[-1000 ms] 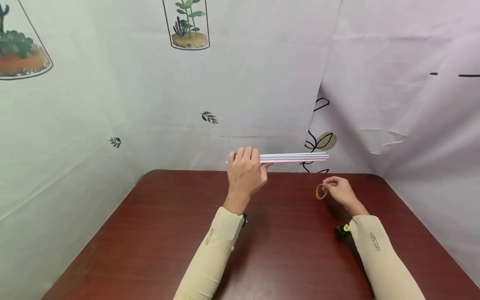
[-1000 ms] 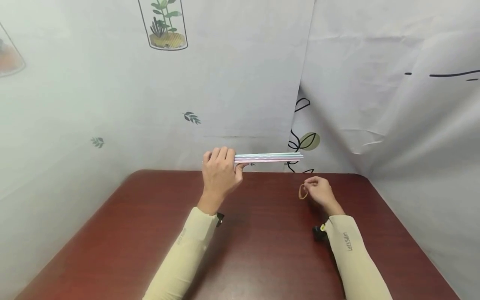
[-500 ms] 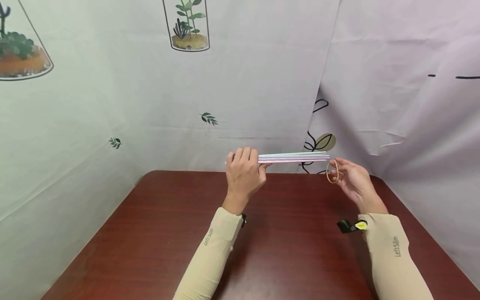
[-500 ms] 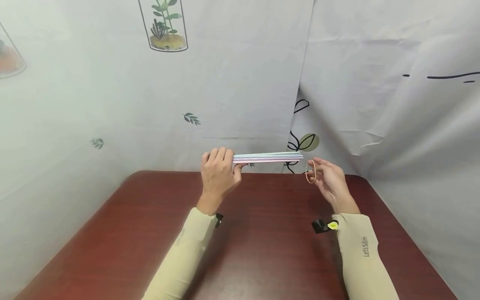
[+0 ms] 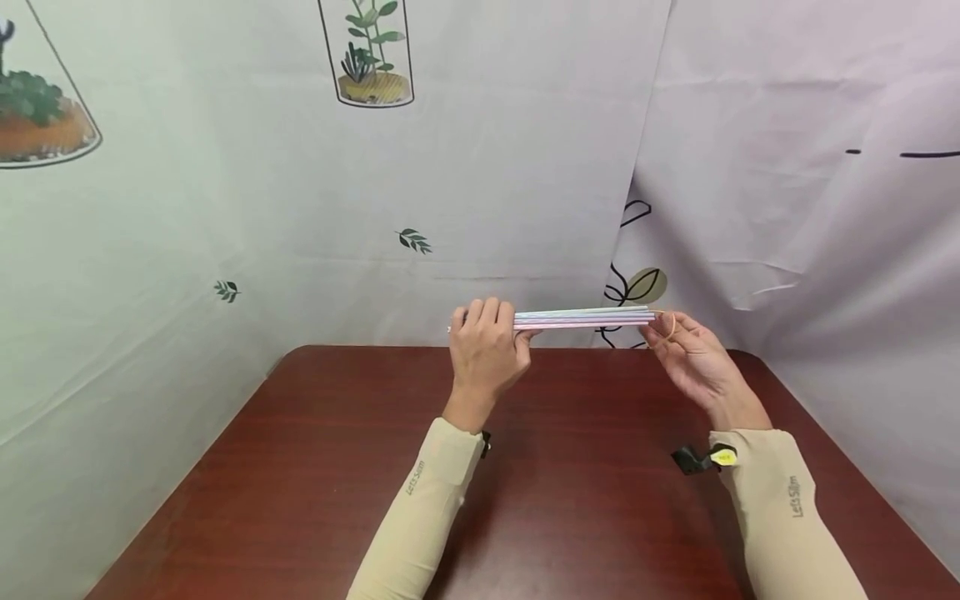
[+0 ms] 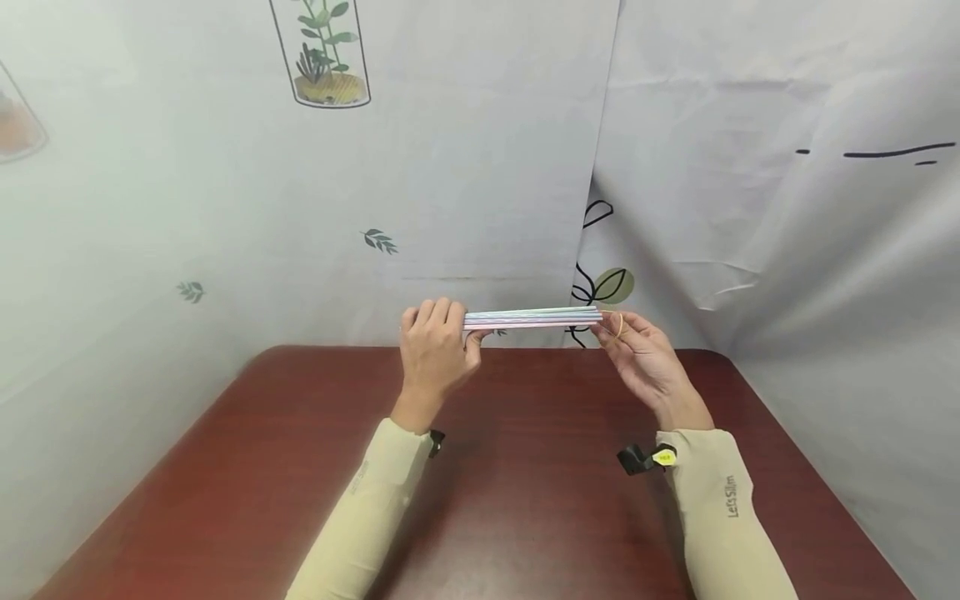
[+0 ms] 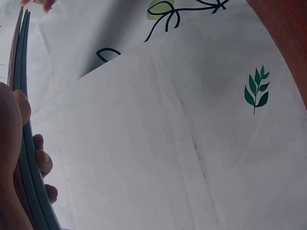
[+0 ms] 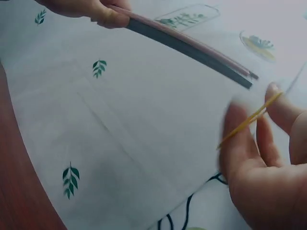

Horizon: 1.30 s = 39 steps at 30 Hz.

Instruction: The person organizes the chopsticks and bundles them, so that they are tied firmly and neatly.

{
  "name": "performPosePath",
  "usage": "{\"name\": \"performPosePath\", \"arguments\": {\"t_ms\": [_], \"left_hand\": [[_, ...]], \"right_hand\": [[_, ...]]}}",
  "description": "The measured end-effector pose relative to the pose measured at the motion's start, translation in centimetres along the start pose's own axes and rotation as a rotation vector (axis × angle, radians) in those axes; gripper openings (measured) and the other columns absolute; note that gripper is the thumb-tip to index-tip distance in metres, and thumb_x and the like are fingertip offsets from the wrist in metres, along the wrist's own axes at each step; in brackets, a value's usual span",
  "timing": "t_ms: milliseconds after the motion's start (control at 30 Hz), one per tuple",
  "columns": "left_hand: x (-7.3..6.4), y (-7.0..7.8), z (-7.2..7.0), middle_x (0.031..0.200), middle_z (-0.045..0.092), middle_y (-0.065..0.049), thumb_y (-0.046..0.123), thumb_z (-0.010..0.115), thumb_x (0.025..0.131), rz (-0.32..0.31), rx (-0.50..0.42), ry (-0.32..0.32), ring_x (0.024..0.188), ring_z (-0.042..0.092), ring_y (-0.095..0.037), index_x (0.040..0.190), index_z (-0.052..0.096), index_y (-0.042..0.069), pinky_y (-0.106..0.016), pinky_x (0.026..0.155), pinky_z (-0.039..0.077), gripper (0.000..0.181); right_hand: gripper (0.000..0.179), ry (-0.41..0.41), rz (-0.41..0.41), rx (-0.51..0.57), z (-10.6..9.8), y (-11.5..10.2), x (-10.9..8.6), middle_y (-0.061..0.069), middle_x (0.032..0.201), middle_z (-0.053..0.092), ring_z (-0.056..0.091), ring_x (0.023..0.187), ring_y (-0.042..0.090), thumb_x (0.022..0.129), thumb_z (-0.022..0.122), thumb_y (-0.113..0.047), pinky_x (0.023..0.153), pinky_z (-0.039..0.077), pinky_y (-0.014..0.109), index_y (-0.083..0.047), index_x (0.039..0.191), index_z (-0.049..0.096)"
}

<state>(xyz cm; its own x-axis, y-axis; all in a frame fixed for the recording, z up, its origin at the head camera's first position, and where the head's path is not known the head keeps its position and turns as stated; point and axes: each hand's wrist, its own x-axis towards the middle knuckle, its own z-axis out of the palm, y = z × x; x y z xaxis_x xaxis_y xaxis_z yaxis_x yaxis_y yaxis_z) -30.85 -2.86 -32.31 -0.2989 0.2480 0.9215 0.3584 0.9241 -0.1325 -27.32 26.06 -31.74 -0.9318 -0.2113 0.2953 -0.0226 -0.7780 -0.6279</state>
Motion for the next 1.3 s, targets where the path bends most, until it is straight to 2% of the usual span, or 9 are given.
{"name": "performPosePath", "arguments": {"t_ms": [100, 167, 400, 533, 633, 767, 967, 1067, 1300], "left_hand": [[0.0, 0.1, 0.0, 0.074, 0.055, -0.003, 0.042, 0.064, 0.084, -0.005, -0.001, -0.005, 0.074, 0.054, -0.023, 0.078, 0.058, 0.011, -0.038, 0.075, 0.041, 0.033], [0.0, 0.1, -0.1, 0.074, 0.054, -0.002, 0.041, 0.065, 0.082, 0.000, -0.001, -0.002, 0.074, 0.053, -0.023, 0.077, 0.057, 0.011, -0.038, 0.076, 0.041, 0.031], [-0.1, 0.7, -0.1, 0.074, 0.054, -0.002, 0.043, 0.061, 0.085, 0.027, -0.011, -0.040, 0.077, 0.054, -0.022, 0.076, 0.055, 0.011, -0.038, 0.079, 0.042, 0.034], [-0.3, 1.0, -0.2, 0.074, 0.054, -0.003, 0.046, 0.059, 0.086, 0.031, -0.025, -0.054, 0.077, 0.055, -0.022, 0.075, 0.055, 0.011, -0.038, 0.080, 0.042, 0.037], [-0.3, 1.0, -0.1, 0.073, 0.053, -0.003, 0.043, 0.059, 0.087, 0.031, -0.037, -0.052, 0.076, 0.055, -0.022, 0.075, 0.055, 0.012, -0.038, 0.079, 0.043, 0.034], [-0.2, 1.0, 0.0, 0.072, 0.053, -0.003, 0.036, 0.062, 0.084, 0.027, -0.058, -0.035, 0.073, 0.054, -0.022, 0.073, 0.055, 0.012, -0.039, 0.078, 0.043, 0.027], [-0.2, 1.0, 0.0, 0.072, 0.052, -0.003, 0.029, 0.065, 0.076, 0.044, -0.060, -0.033, 0.073, 0.054, -0.022, 0.073, 0.054, 0.012, -0.040, 0.080, 0.044, 0.021], [-0.3, 1.3, 0.0, 0.074, 0.053, -0.002, 0.028, 0.066, 0.074, 0.058, -0.054, -0.055, 0.076, 0.054, -0.022, 0.075, 0.055, 0.012, -0.040, 0.083, 0.043, 0.019], [-0.3, 1.6, -0.2, 0.077, 0.054, -0.001, 0.033, 0.067, 0.076, 0.043, -0.026, -0.113, 0.081, 0.054, -0.021, 0.079, 0.056, 0.012, -0.040, 0.087, 0.039, 0.024]], "right_hand": [[0.025, -0.020, -0.049, -0.067, 0.7, 0.4, 0.1, 0.014, 0.109, 0.069, 0.068, 0.106, 0.021, 0.100, 0.048, 0.002, 0.096, 0.049, 0.028, 0.009, 0.104, 0.071], [0.024, -0.038, -0.086, -0.140, 1.1, 0.6, 0.1, 0.014, 0.112, 0.070, 0.067, 0.107, 0.020, 0.100, 0.049, 0.001, 0.096, 0.049, 0.027, 0.008, 0.107, 0.071], [0.024, -0.042, -0.246, -0.428, 1.9, 2.0, -0.1, 0.012, 0.109, 0.073, 0.068, 0.101, 0.015, 0.097, 0.055, 0.002, 0.084, 0.053, 0.024, 0.004, 0.115, 0.070], [0.026, 0.016, -0.327, -0.494, 2.5, 2.6, -0.2, 0.011, 0.102, 0.075, 0.071, 0.094, 0.015, 0.093, 0.059, 0.008, 0.077, 0.055, 0.024, 0.002, 0.116, 0.070], [0.034, 0.055, -0.441, -0.502, 2.9, 2.8, -0.3, 0.012, 0.098, 0.075, 0.072, 0.091, 0.016, 0.090, 0.060, 0.014, 0.075, 0.055, 0.022, 0.003, 0.121, 0.067], [0.046, 0.088, -0.581, -0.692, 3.2, 2.9, -0.4, 0.008, 0.098, 0.075, 0.072, 0.091, 0.013, 0.084, 0.066, 0.016, 0.074, 0.054, 0.018, 0.004, 0.128, 0.063], [0.045, 0.097, -0.531, -1.108, 3.1, 2.7, -0.5, -0.003, 0.103, 0.074, 0.068, 0.088, 0.006, 0.078, 0.077, 0.010, 0.071, 0.054, 0.017, 0.005, 0.121, 0.067], [0.045, 0.114, -0.496, -1.246, 3.1, 2.7, -0.6, -0.013, 0.102, 0.071, 0.065, 0.087, 0.001, 0.075, 0.080, 0.009, 0.069, 0.052, 0.015, 0.006, 0.119, 0.069], [0.052, 0.088, -0.554, -1.247, 5.1, 2.8, -1.3, -0.020, 0.096, 0.069, 0.065, 0.084, -0.003, 0.072, 0.077, 0.017, 0.069, 0.051, 0.013, 0.013, 0.122, 0.062]]}}
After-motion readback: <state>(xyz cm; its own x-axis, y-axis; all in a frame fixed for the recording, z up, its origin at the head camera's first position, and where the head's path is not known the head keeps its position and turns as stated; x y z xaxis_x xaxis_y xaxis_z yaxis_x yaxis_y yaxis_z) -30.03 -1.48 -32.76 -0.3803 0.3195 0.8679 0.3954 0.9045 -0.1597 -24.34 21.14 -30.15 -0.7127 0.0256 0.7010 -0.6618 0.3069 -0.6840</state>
